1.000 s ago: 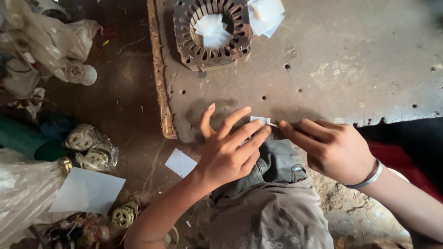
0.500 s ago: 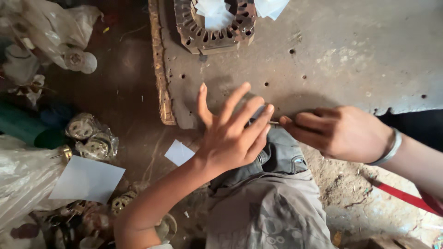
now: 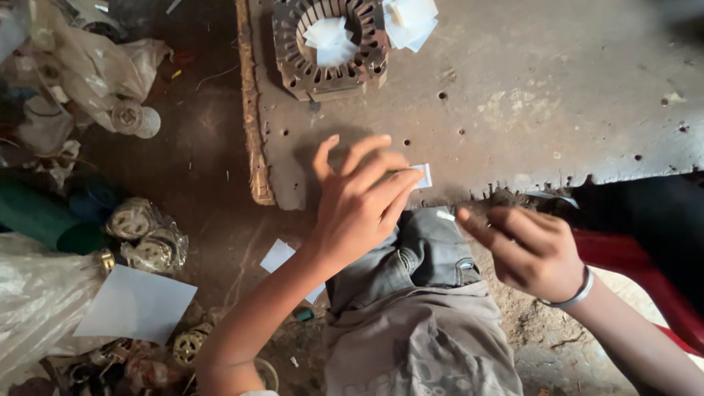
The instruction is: The person places small white pieces into the slots of a metal motor stator by hand and with a thin tool.
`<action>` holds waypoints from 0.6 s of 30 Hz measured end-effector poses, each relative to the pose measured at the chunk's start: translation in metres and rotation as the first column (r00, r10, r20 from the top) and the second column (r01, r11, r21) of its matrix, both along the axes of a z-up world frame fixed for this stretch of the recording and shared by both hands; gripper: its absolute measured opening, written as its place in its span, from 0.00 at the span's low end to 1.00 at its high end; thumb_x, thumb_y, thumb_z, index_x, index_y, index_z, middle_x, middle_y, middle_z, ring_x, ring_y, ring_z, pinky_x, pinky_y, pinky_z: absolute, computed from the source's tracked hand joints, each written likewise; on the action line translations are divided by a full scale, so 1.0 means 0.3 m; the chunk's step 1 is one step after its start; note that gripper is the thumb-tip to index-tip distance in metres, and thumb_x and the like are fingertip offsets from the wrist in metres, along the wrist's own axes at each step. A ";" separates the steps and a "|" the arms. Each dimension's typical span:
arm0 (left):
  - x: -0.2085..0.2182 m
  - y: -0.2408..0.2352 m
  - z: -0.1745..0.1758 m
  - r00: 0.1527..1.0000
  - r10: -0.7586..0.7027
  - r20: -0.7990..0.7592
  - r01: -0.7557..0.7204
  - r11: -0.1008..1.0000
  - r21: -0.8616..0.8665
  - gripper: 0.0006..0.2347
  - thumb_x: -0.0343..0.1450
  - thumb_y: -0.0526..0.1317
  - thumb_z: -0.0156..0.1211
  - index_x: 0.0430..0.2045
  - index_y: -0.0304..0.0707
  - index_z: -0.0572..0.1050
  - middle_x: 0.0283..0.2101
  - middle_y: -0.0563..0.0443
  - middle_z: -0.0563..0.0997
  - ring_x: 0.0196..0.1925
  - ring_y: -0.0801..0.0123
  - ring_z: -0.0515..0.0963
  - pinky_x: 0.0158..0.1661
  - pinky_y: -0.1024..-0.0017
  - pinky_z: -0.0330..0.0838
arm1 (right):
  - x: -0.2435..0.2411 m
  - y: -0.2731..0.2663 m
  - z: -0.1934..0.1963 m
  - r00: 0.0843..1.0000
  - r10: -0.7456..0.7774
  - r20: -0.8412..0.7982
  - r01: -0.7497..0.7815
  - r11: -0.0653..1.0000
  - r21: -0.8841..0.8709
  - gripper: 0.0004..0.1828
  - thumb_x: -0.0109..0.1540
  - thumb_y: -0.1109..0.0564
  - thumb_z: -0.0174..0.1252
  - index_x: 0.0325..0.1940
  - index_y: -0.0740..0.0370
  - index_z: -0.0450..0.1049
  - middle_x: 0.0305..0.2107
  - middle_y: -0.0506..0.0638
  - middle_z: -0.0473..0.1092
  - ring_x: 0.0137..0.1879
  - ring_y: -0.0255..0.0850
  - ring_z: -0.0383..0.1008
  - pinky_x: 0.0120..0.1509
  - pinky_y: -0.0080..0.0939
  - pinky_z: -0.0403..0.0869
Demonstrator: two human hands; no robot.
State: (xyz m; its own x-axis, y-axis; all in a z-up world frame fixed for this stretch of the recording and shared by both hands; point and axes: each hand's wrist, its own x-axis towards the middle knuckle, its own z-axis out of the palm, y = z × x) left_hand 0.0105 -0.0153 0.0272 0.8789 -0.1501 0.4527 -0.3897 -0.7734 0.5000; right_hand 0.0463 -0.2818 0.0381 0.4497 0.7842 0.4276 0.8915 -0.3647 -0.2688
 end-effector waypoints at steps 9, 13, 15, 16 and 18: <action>-0.030 0.031 -0.047 0.963 -0.200 0.178 0.140 0.943 0.302 0.15 0.74 0.39 0.60 0.56 0.44 0.81 0.52 0.46 0.81 0.70 0.57 0.71 0.63 0.44 0.45 | 0.073 0.098 0.085 0.943 -0.206 -0.263 0.190 0.978 -0.085 0.32 0.51 0.70 0.58 0.59 0.56 0.78 0.32 0.50 0.69 0.27 0.44 0.72 0.31 0.45 0.72; -0.051 0.032 -0.036 0.987 -0.149 0.065 0.141 0.983 0.114 0.15 0.72 0.40 0.60 0.53 0.44 0.80 0.56 0.48 0.81 0.72 0.56 0.71 0.66 0.41 0.44 | 0.104 0.081 0.086 0.964 -0.166 -0.206 0.119 0.967 -0.224 0.36 0.48 0.68 0.60 0.62 0.56 0.77 0.29 0.51 0.67 0.26 0.43 0.73 0.30 0.45 0.73; -0.056 0.032 -0.031 0.990 -0.131 0.053 0.121 0.981 0.150 0.15 0.73 0.40 0.60 0.55 0.44 0.79 0.58 0.48 0.80 0.72 0.54 0.70 0.67 0.38 0.42 | 0.124 0.068 0.085 0.994 0.056 -0.089 -0.078 0.961 -0.266 0.41 0.43 0.65 0.60 0.63 0.62 0.73 0.35 0.48 0.72 0.32 0.44 0.76 0.32 0.43 0.75; -0.054 0.032 -0.029 0.990 -0.130 0.047 0.122 0.981 0.150 0.15 0.73 0.40 0.60 0.55 0.44 0.79 0.58 0.48 0.80 0.72 0.54 0.70 0.67 0.38 0.42 | 0.127 0.067 0.083 0.994 0.056 -0.096 -0.080 0.961 -0.265 0.41 0.43 0.65 0.60 0.63 0.62 0.73 0.35 0.48 0.72 0.32 0.44 0.76 0.32 0.43 0.75; -0.051 0.030 -0.024 0.989 -0.140 0.045 0.130 0.976 0.175 0.15 0.73 0.40 0.60 0.55 0.42 0.79 0.58 0.48 0.80 0.72 0.55 0.69 0.67 0.35 0.40 | 0.127 0.071 0.081 0.996 0.041 -0.084 -0.066 0.948 -0.313 0.39 0.45 0.66 0.60 0.63 0.60 0.73 0.35 0.46 0.72 0.33 0.43 0.77 0.32 0.43 0.75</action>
